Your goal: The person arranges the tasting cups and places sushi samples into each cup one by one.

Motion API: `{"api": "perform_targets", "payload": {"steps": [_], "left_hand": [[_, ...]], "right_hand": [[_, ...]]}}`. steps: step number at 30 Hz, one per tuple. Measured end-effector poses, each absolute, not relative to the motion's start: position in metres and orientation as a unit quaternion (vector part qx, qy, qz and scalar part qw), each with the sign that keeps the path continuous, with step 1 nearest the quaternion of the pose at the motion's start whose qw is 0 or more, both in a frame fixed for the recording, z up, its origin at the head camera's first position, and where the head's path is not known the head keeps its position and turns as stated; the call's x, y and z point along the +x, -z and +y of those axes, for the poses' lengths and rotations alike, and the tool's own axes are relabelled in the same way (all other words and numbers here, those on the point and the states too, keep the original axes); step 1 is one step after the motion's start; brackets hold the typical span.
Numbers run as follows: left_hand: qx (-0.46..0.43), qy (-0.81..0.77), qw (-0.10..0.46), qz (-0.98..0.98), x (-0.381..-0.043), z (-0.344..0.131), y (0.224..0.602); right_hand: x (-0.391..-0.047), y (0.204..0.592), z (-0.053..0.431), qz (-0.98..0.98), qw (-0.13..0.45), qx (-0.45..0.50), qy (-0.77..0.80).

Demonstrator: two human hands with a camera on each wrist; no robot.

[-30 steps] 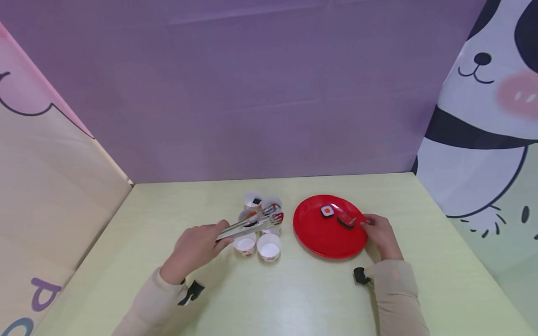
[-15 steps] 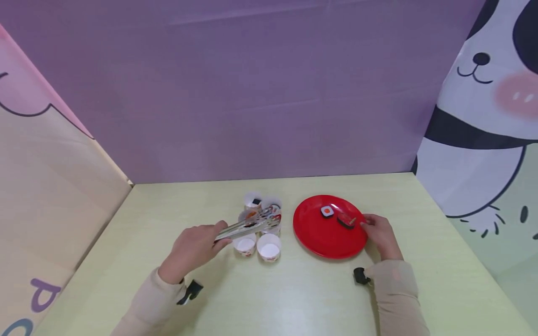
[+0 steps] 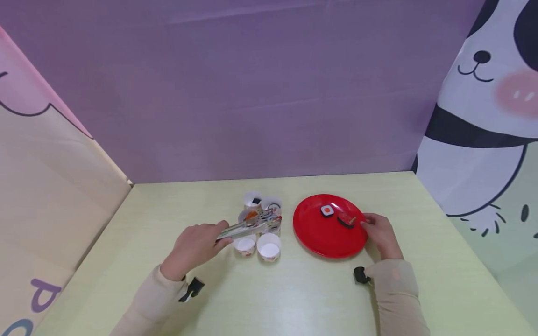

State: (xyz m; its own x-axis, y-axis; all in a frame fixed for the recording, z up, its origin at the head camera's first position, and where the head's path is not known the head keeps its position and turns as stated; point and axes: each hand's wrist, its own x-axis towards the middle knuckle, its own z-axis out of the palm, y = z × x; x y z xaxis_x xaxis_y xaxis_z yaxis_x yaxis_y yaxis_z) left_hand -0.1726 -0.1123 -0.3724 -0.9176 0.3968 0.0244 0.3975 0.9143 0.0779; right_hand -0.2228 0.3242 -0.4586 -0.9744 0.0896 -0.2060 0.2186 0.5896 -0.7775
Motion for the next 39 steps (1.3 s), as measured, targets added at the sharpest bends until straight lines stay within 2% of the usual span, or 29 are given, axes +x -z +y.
{"api": "perform_targets", "payload": {"steps": [9,39], "left_hand": [[-0.205,0.042,-0.011,-0.978,-0.1756,-0.1098,0.3677],[-0.192,0.040,-0.041,-0.980,-0.1765,-0.1077,0.3653]], "right_hand": [[-0.2237,0.4594,0.3252,0.884,0.084,0.092,0.451],[-0.2236,0.4587,0.3223,0.890,0.067,0.084,0.442]]}}
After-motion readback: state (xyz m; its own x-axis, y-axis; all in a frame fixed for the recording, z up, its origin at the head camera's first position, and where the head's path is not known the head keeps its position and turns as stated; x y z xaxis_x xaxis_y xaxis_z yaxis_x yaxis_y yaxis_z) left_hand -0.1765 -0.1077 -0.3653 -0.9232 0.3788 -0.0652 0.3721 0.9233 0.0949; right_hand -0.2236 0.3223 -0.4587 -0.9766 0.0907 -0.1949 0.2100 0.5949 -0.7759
